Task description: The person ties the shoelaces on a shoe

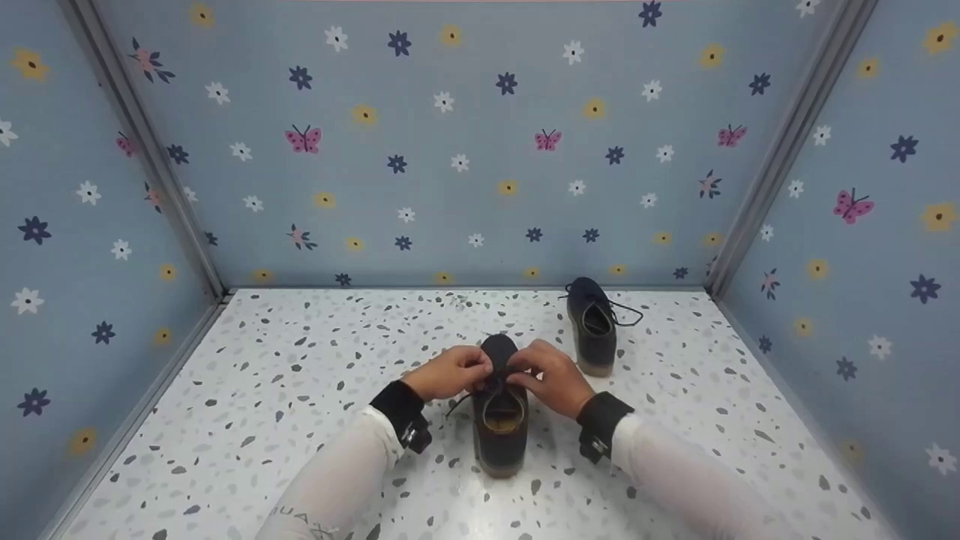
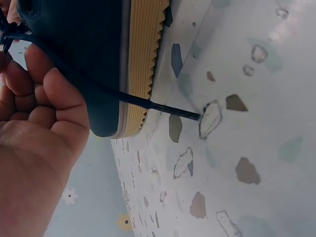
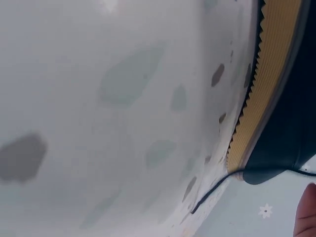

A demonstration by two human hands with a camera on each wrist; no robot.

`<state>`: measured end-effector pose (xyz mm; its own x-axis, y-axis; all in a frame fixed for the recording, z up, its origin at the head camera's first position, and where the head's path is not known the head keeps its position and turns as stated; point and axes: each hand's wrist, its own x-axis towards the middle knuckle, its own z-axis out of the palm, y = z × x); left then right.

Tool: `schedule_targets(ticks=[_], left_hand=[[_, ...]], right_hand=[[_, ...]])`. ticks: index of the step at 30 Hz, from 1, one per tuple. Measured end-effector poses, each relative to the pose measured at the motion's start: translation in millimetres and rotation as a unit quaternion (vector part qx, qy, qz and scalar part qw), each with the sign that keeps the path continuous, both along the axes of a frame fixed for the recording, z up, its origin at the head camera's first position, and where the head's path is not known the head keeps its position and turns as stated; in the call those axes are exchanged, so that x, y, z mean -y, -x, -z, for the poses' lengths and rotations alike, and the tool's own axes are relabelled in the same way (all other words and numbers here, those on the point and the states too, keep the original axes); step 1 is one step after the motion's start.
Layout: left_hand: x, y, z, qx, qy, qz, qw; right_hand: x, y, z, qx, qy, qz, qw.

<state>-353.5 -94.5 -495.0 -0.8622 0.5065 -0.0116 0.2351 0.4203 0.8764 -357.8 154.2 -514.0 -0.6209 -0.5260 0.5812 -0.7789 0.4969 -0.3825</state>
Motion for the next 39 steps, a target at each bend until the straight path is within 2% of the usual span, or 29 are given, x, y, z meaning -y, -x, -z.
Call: schedule_targets(ticks=[3,6,11,20,27,31,34,39], left_hand=[[0,0.4,0.9,0.009,-0.008,-0.003,0.9999],[0,0.1,1.5,0.019,-0.014,-0.006,0.9997],[1,-1.6,3.2,0.027,-0.024,-0.01,0.9993],[1,-4.2,6.0,0.04,-0.043,-0.004,0.9983],[0,-4.8,6.4,0.028,-0.045,-0.002,0.9986],[1,-3.5,8.4,0.004,-0.039,-0.01,0.9992],[1,-2.3,8.3,-0.006,-0.043,-0.02,0.9989],[-2,-1.1,8.7,-0.017,-0.052,-0.031,0.998]], right_hand=[[-6,-0.8,-2.2,0.006,0.0,-0.008,1.0],[-10,-2.9,-3.9,0.002,0.007,-0.032,0.999],[-12,-8.1,-7.4,-0.022,0.013,-0.07,0.997],[4,-20.7,-14.9,-0.034,0.016,-0.11,0.993],[13,-20.2,-20.6,-0.057,0.017,-0.117,0.991],[9,-18.8,-26.3,-0.031,0.029,-0.097,0.994],[5,-17.9,-32.3,0.006,0.042,-0.085,0.996],[-1,-15.6,-38.4,0.054,0.064,-0.076,0.994]])
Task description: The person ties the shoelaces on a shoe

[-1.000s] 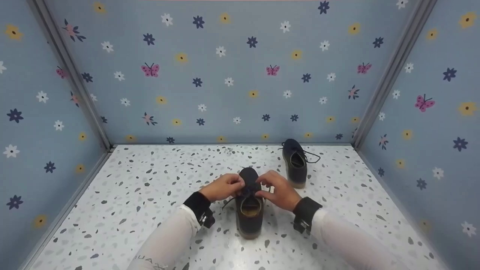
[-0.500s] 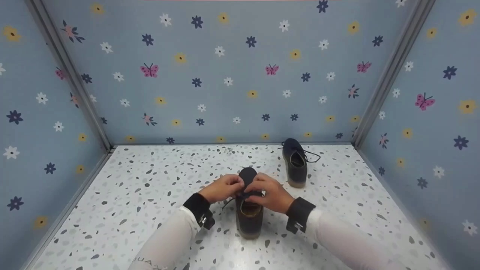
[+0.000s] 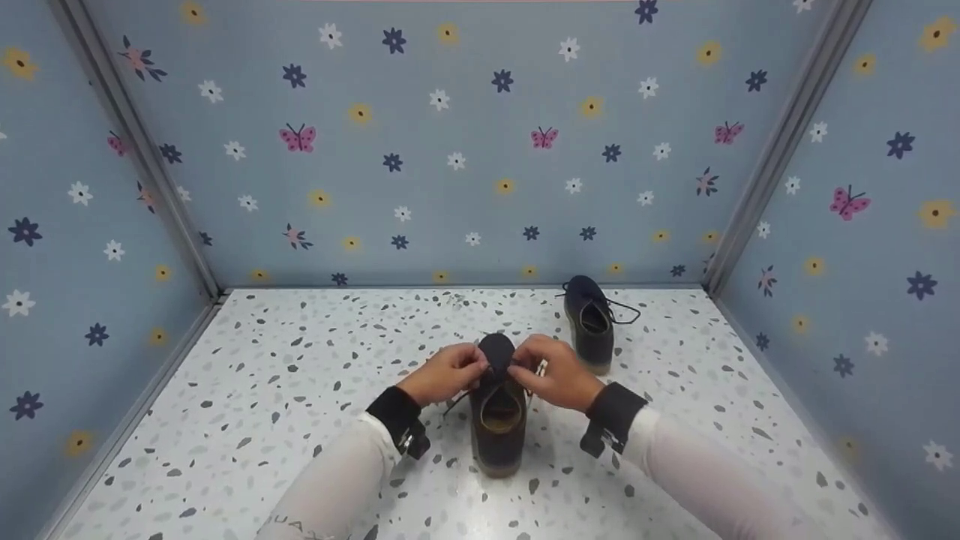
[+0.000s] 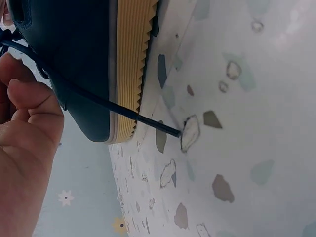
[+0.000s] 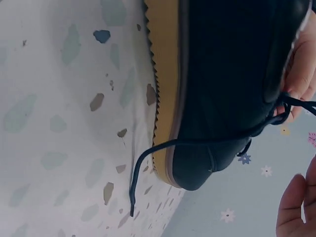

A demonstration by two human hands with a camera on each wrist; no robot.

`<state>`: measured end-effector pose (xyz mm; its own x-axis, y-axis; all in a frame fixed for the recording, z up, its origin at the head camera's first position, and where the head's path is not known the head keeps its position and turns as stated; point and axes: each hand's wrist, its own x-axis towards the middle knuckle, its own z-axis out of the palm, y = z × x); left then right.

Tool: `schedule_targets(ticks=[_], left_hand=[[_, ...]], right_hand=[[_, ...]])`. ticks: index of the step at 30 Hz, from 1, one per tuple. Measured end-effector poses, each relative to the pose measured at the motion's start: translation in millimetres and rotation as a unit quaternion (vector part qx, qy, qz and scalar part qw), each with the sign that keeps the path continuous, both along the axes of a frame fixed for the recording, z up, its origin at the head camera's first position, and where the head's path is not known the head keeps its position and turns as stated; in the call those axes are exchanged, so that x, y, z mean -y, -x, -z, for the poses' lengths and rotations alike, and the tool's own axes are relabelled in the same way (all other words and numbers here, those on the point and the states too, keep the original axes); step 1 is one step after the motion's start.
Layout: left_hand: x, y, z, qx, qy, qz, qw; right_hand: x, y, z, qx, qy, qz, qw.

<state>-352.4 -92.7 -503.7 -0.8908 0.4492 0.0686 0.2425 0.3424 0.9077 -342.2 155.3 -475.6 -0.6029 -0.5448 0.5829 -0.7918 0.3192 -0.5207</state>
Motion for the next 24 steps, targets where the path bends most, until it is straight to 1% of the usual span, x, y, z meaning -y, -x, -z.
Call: schedule_targets(ticks=[6,12,16,21,23,24], left_hand=[[-2,-1.8,-2.4,-0.006,-0.018,0.0,0.9998],[-5,-3.5,-3.8,-0.011,-0.041,0.005,0.9991],[-7,-4.6,-4.8,-0.02,-0.035,0.005,0.9992],[-8,-5.5,-6.3,-0.027,-0.022,0.004,0.9994],[-8,-5.8,-7.3,-0.033,-0.014,0.008,0.9993],[-8,-5.9,-8.0,-0.036,-0.01,0.009,0.9993]], right_hand=[[-1,2.1,-3.8,0.046,0.005,-0.001,0.999],[0,3.5,-7.3,0.095,-0.004,0.015,0.995],[1,-0.4,-14.9,0.128,-0.002,0.016,0.992],[3,-13.2,-31.5,0.154,0.021,-0.007,0.988],[3,-15.7,-34.3,0.163,0.031,-0.012,0.986],[3,-14.2,-32.6,0.166,0.032,-0.01,0.986]])
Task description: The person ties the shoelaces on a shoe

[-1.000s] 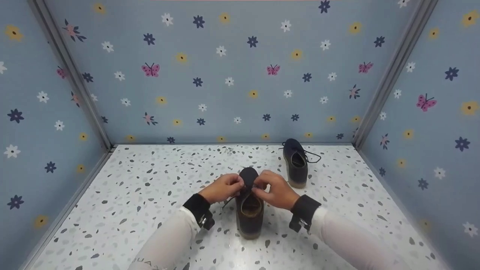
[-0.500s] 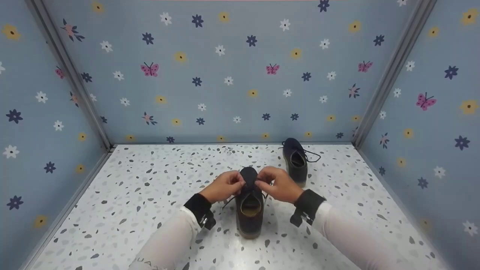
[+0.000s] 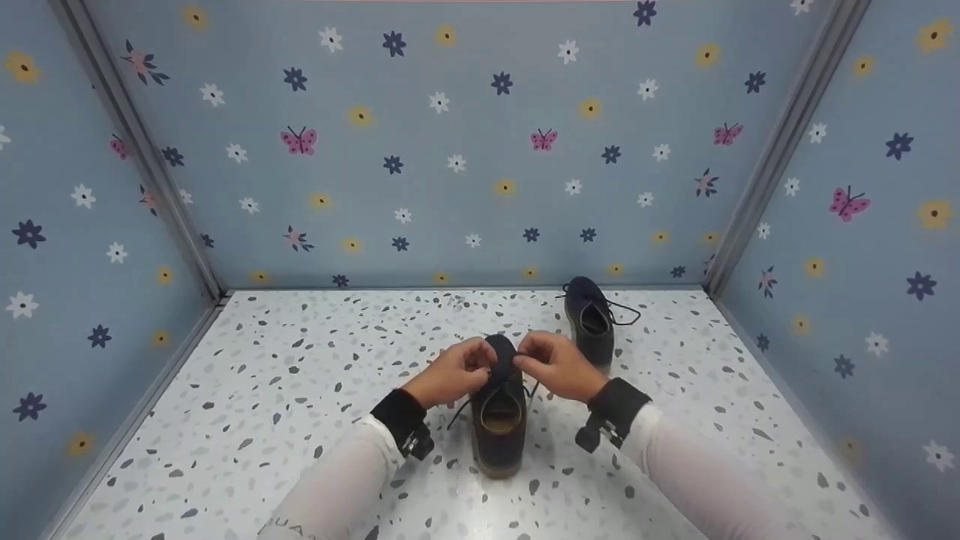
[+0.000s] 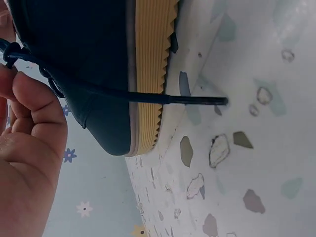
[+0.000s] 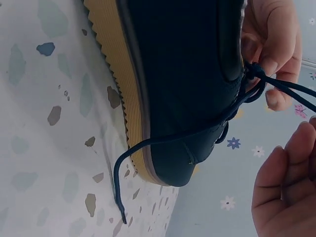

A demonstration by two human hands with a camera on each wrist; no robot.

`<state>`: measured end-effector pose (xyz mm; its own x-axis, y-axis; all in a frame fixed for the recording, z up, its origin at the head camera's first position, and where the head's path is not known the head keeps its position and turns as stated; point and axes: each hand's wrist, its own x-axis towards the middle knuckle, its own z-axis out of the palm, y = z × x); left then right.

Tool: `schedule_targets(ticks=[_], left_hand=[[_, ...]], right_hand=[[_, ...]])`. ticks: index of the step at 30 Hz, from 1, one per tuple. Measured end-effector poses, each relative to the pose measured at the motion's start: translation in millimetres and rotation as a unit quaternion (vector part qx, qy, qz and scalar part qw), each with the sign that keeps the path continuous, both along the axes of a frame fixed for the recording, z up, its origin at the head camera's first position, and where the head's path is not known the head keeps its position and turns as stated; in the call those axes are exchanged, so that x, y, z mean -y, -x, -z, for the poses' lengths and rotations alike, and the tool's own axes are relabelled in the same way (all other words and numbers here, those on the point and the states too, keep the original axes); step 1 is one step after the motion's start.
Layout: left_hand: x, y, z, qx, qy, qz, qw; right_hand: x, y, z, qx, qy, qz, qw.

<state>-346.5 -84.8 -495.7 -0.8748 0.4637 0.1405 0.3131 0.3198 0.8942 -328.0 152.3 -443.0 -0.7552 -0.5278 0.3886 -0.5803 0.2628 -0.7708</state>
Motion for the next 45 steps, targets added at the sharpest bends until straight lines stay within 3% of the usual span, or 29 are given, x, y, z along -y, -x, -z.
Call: schedule_targets(ticks=[9,18,32,38,45], left_hand=[[-1,-1.2,-2.8,-0.009,0.005,-0.031,0.9995],[1,0.1,-2.0,0.009,-0.041,-0.031,0.9986],[9,-2.4,-5.1,0.021,-0.048,-0.01,0.9986],[11,-4.0,-9.4,-0.01,0.007,-0.021,0.9997],[9,-11.3,-17.6,-0.024,0.105,-0.05,0.9929]], right_hand=[[-2,21.8,25.0,0.034,0.01,0.032,0.999],[-6,26.1,29.7,0.074,0.062,0.012,0.995],[-8,26.9,34.9,0.113,0.088,0.011,0.99],[-10,28.5,35.8,0.114,0.08,0.01,0.99],[-16,27.1,29.4,0.033,-0.017,0.041,0.998]])
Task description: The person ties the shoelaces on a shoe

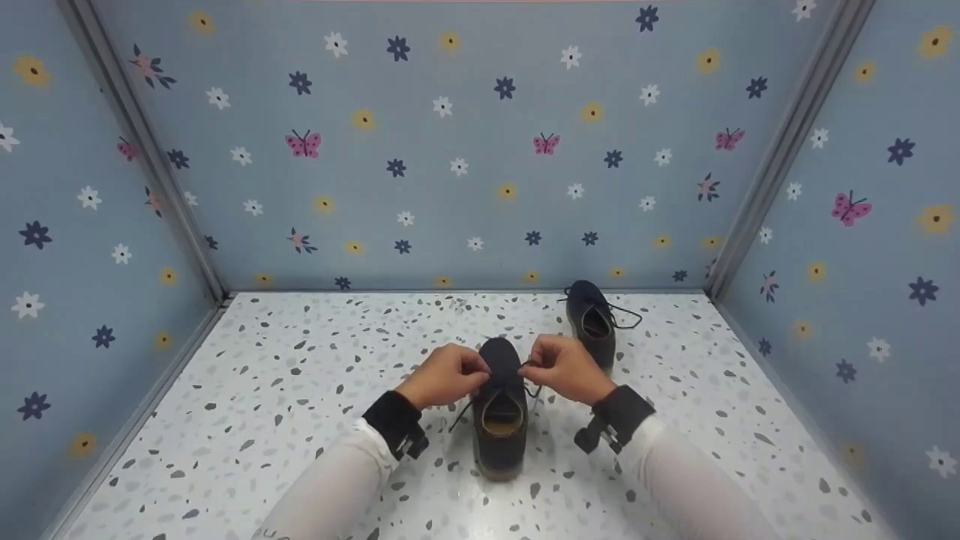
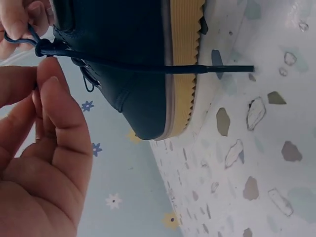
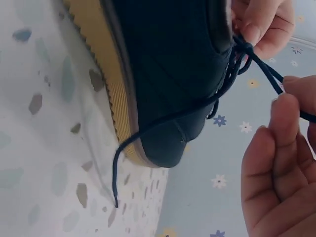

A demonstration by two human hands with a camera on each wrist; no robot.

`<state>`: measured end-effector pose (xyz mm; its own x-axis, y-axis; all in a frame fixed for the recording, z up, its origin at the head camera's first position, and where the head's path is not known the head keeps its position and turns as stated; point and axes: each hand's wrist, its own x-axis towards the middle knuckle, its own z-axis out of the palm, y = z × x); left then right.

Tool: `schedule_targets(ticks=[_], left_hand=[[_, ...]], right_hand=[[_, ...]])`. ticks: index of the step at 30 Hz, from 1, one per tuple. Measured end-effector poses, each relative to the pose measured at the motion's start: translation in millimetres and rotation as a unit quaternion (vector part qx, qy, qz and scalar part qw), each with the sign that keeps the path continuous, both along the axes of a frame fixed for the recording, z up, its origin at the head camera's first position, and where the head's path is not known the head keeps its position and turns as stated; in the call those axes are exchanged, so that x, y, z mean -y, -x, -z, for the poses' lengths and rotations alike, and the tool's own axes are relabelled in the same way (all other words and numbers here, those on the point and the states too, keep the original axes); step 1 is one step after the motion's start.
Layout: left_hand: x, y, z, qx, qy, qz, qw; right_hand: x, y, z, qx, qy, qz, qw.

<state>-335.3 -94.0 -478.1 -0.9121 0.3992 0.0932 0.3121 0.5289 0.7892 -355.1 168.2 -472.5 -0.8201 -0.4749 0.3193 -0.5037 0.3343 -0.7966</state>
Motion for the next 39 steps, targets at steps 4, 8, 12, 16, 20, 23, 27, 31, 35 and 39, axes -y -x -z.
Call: schedule_targets(ticks=[4,8,12,16,20,23,27,31,35,39], left_hand=[[0,-2.2,-1.4,0.005,0.005,-0.01,0.9999],[1,-4.9,1.1,0.003,-0.004,-0.013,0.9999],[3,-6.5,4.9,-0.013,-0.013,-0.023,0.9996],[3,-7.1,8.5,-0.031,-0.024,-0.04,0.9984],[2,-7.6,11.8,-0.034,-0.037,-0.057,0.9971],[0,-8.3,13.1,-0.037,-0.055,-0.07,0.9954],[-2,-9.6,16.6,-0.044,-0.081,-0.08,0.9925],[-5,-11.1,21.9,-0.042,-0.097,-0.087,0.9905],[-8,-10.6,24.6,-0.028,-0.118,-0.101,0.9875],[-10,-10.0,22.5,0.004,-0.152,-0.115,0.9816]], right_hand=[[-3,0.8,-3.8,-0.026,-0.031,0.026,0.999],[-6,2.6,-3.3,-0.024,-0.032,0.039,0.998],[-9,3.5,-1.6,-0.031,-0.034,0.053,0.998],[-11,5.1,1.5,-0.05,-0.039,0.069,0.996],[-13,6.0,4.2,-0.061,-0.035,0.08,0.994],[-13,5.8,6.2,-0.064,-0.029,0.087,0.994],[-13,4.5,10.3,-0.052,-0.007,0.087,0.995],[-13,1.7,16.2,-0.026,0.018,0.092,0.995],[-13,0.4,21.7,-0.001,0.051,0.097,0.994],[-13,0.2,23.8,0.002,0.082,0.101,0.992]])
